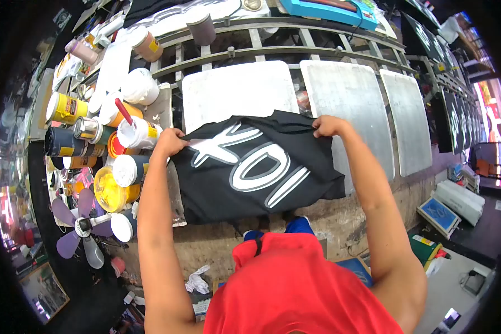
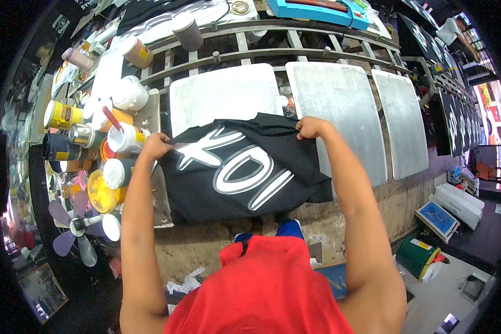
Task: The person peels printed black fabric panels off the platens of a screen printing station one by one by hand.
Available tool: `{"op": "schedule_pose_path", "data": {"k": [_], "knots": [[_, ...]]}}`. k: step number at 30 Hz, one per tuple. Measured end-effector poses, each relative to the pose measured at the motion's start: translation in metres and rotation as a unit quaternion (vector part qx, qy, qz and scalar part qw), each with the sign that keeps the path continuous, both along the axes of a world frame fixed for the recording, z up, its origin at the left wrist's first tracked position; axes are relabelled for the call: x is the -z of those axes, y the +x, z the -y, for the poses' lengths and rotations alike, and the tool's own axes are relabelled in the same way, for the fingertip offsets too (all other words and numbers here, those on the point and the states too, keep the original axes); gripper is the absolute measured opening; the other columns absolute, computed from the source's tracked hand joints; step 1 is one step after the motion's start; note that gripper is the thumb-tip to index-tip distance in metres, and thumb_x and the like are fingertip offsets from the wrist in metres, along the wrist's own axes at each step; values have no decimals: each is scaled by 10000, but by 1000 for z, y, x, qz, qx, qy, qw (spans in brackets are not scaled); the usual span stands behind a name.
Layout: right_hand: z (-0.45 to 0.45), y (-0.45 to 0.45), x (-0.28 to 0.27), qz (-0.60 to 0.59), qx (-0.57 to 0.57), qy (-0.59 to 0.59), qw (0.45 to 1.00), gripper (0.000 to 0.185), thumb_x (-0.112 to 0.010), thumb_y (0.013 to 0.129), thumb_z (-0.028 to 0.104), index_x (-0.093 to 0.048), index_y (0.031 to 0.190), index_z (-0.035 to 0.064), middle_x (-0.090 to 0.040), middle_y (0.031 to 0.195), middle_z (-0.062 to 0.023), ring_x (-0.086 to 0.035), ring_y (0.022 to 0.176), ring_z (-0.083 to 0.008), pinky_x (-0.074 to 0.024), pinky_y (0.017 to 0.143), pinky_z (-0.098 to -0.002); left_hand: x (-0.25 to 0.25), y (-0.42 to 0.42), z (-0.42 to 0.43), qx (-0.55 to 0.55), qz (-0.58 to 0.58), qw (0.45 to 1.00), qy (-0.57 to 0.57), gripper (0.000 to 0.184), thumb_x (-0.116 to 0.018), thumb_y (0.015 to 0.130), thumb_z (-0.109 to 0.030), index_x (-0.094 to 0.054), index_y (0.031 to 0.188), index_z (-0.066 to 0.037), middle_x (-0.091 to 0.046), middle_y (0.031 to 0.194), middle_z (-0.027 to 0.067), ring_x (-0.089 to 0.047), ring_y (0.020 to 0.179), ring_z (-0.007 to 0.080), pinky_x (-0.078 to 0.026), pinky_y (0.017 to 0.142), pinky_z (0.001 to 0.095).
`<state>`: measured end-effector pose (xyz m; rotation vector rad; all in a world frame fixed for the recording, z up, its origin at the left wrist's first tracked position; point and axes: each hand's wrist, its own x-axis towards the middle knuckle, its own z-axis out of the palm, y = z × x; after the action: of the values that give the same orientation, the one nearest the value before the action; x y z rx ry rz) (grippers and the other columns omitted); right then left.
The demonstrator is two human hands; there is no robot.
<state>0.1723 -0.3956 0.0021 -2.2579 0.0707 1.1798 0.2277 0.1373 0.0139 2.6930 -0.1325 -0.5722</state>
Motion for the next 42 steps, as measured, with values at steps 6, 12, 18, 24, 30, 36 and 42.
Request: {"op": "schedule_pose_path", "data": {"k": [6,12,18,24,30,36,42], "knots": [[-38,6,8,251,-159,-264,918,353,-611,695,205,-716,1010,84,-674,1064,-145,-570,1055,-370,-469,892,-458,-10,-12,-3,29,81,996,-18,344,-707,647,-326,-686,797,-17,-643,718,209,-642,688,350,-498,651,415],[-36,1,5,241,-105,-272,926,262,-637,700,242,-735,904,110,-673,997,-132,-559,1067,-341,-387,884,-552,-36,-22,4,72,141,986,-55,298,-780,595,-182,-659,767,29,-656,741,176,-639,718,329,-490,657,389],[-6,-98,-101,390,-22,-71,918,167,-668,702,157,-706,818,43,-666,868,-158,-570,998,-324,-408,870,-444,-121,-93,6,87,266,945,-170,187,-743,666,-77,-631,784,15,-602,716,146,-588,674,300,-461,653,363],[-9,-312,-294,514,62,-12,855,124,-630,671,-30,-579,778,8,-541,869,-133,-534,942,-318,-432,857,-405,-226,-178,-15,169,320,904,-226,174,-675,660,33,-629,822,-9,-651,822,123,-625,812,271,-482,768,365],[3,-406,-385,604,173,-177,758,184,-559,645,-115,-532,803,-25,-567,913,-155,-590,856,-319,-476,765,-340,-314,-173,75,217,405,847,-267,207,-632,619,104,-652,787,-16,-672,849,105,-649,778,230,-500,694,320],[40,-470,-430,623,232,-234,709,157,-556,666,-132,-485,777,-46,-559,880,-151,-580,819,-299,-445,742,-303,-366,-171,155,307,344,806,-372,253,-670,586,129,-658,803,-2,-653,883,78,-632,843,175,-478,744,257],[85,-530,-446,646,272,-235,673,155,-539,672,-137,-480,783,-48,-579,921,-145,-591,859,-281,-444,798,-283,-403,-209,223,324,407,787,-333,305,-678,531,150,-655,800,8,-657,908,95,-644,864,217,-503,841,318]]}}
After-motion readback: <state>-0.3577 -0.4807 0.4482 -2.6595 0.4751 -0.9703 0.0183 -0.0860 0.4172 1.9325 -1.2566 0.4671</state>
